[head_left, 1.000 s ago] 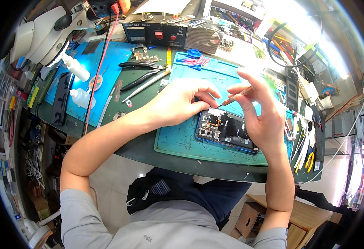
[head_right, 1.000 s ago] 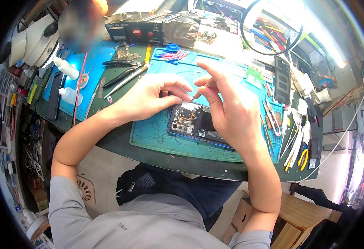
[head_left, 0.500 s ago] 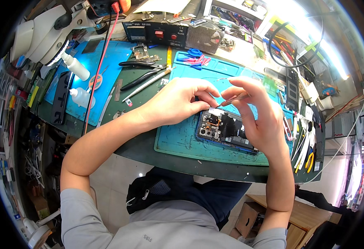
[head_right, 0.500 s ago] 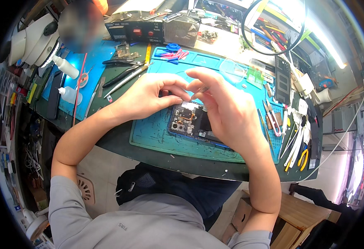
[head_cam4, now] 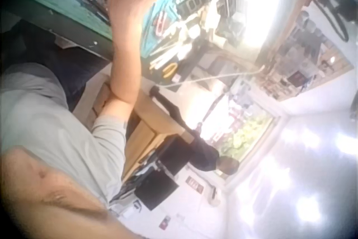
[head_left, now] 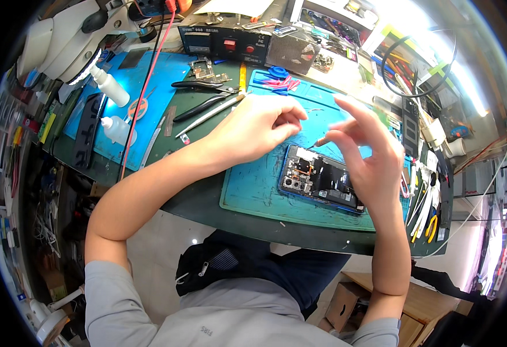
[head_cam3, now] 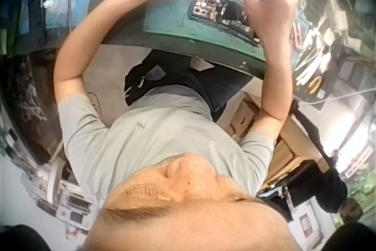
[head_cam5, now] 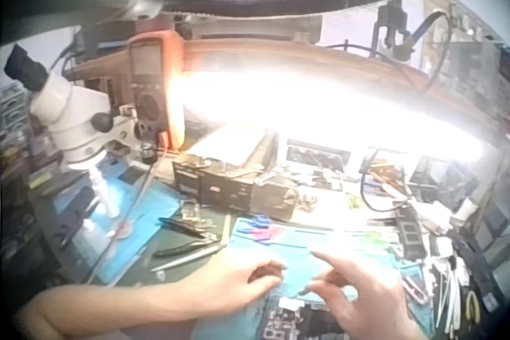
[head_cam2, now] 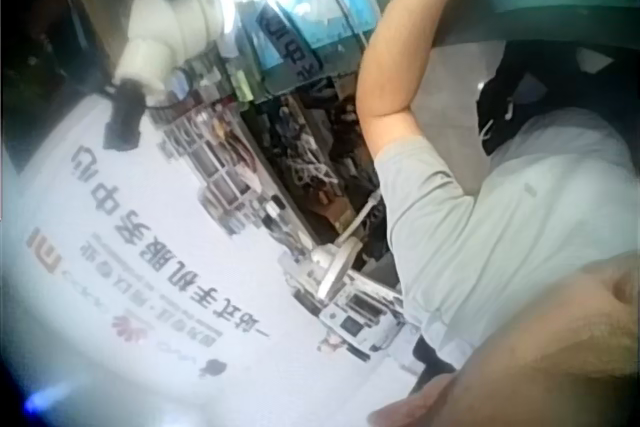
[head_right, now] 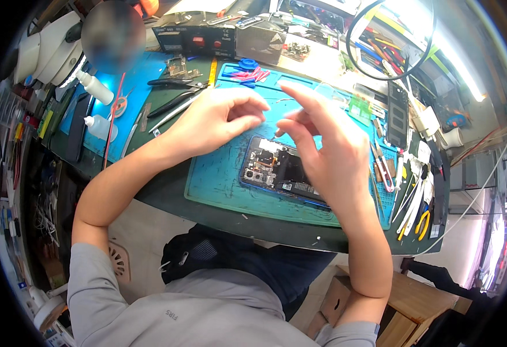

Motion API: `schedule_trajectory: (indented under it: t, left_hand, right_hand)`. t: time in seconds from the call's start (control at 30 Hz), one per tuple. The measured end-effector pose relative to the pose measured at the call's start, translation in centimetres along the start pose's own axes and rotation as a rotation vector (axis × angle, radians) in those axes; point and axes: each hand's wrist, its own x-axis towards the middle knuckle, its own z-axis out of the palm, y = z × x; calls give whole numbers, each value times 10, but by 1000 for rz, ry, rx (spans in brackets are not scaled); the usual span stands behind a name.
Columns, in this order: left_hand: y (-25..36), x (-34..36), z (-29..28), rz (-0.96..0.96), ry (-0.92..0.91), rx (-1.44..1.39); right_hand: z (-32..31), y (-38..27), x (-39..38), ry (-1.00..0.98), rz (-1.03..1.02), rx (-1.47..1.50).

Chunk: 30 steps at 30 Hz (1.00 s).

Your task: The person uses a precision screwdriver to manipulate small components on a disassembled smartphone motherboard. They then use a yellow-handled screwdriver to tighten screws on the back of a blue smartphone casing.

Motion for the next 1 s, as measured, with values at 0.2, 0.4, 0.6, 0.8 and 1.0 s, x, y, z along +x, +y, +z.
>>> schedule_trajectory:
  t: [0.2,0.4,0.6,0.8,1.0]
  left_hand:
    - [-15,39,12,265,171,470]
    - [-19,53,21,296,170,569]
    - [-23,67,22,314,42,538]
    - [-21,74,18,380,49,471]
    - [7,45,-14,121,16,196]
  right_hand:
    - [6,-2,3,77,27,159]
    - [8,-5,1,65,47,268]
    - [6,-5,6,31,-23,1]
    - [0,-9,8,-30,16,-16]
    - [1,-8,10,-43,40,43]
